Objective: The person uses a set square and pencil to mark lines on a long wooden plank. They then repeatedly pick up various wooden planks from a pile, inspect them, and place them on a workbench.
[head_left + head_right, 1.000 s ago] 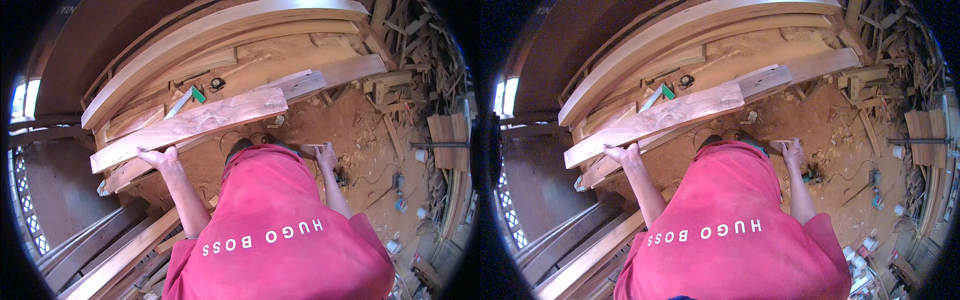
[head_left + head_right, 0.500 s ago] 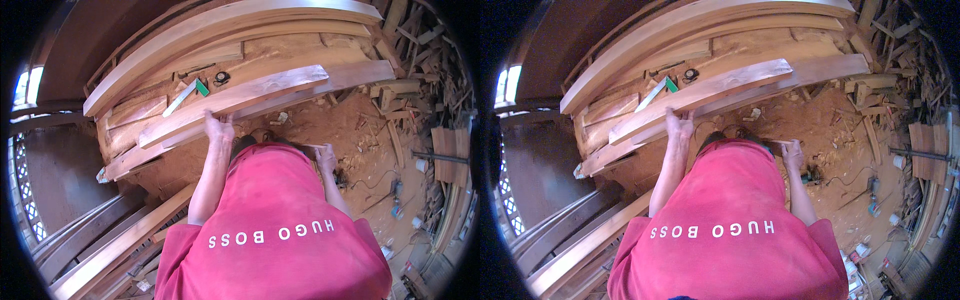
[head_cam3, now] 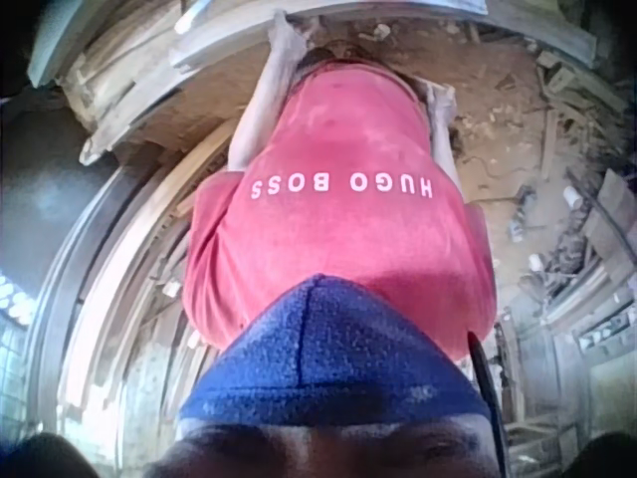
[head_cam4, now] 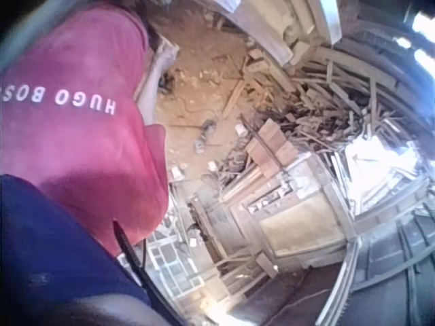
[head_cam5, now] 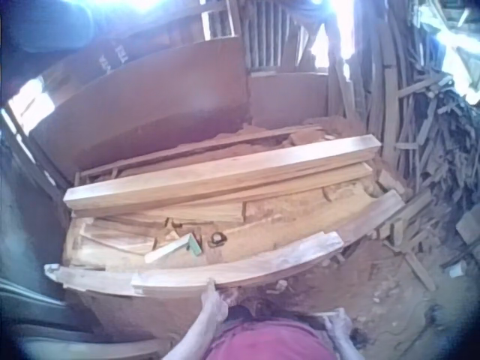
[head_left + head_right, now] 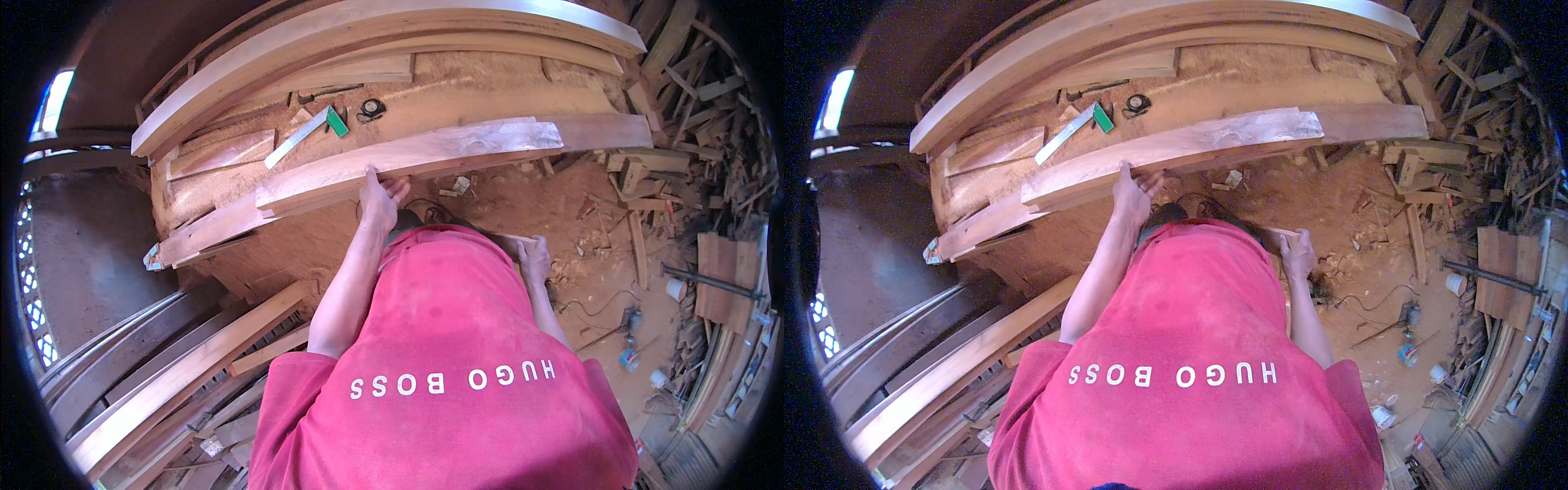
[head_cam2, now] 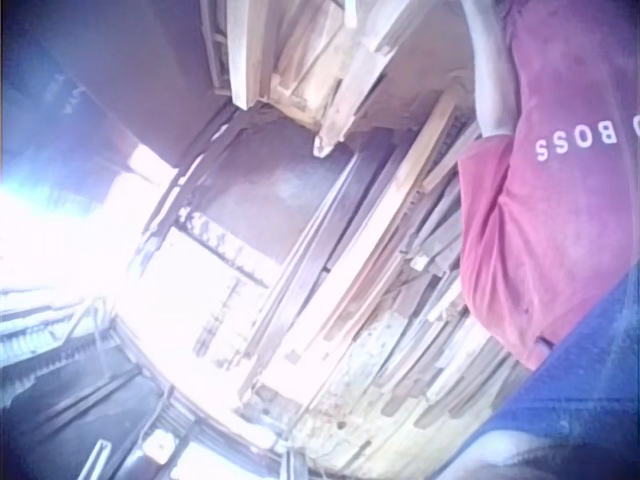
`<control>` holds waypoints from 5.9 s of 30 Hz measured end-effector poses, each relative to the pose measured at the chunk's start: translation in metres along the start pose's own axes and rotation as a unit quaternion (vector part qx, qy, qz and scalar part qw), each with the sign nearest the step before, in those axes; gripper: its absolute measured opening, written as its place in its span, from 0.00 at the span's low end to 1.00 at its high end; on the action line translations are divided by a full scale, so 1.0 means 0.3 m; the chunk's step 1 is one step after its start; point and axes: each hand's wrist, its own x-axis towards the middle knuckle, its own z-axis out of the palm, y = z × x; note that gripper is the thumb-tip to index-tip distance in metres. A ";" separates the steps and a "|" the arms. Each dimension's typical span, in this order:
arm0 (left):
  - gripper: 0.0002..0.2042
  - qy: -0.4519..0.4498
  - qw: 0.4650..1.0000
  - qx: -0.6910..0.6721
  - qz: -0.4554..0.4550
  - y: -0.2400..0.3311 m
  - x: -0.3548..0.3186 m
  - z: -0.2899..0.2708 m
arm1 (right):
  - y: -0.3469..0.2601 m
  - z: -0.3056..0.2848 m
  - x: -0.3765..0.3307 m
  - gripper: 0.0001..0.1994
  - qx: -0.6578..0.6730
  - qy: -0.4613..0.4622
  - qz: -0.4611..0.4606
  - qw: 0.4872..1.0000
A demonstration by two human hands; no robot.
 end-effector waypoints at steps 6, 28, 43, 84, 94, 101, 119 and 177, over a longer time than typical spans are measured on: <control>0.25 -0.097 0.703 0.651 0.271 0.113 -0.174 -0.107 | 0.017 0.026 -0.003 0.26 -0.010 -0.009 0.011 1.000; 0.38 -0.123 0.332 0.801 0.482 0.310 0.074 -0.097 | 0.102 0.027 0.036 0.27 -0.018 -0.035 -0.025 0.999; 0.37 -0.120 0.332 0.805 0.477 0.320 0.065 -0.076 | 0.051 -0.010 0.042 0.27 -0.031 -0.035 -0.034 0.998; 0.41 -0.137 0.358 0.800 0.461 0.302 0.072 -0.050 | 0.070 -0.024 0.063 0.26 -0.001 -0.030 0.024 0.999; 0.40 -0.143 0.370 0.803 0.446 0.310 0.067 -0.041 | 0.074 -0.029 0.059 0.27 0.002 -0.027 0.048 0.998; 0.40 -0.131 0.365 0.803 0.452 0.300 0.069 -0.045 | 0.060 -0.029 0.068 0.25 0.004 -0.031 0.029 0.999; 0.41 -0.095 0.308 0.791 0.520 0.261 0.057 -0.065 | -0.275 -0.347 0.050 0.21 0.019 -0.018 -0.193 0.981; 0.29 -0.272 0.231 0.645 0.676 0.348 -0.630 0.075 | 0.371 -0.751 0.143 0.33 0.522 0.080 0.159 0.834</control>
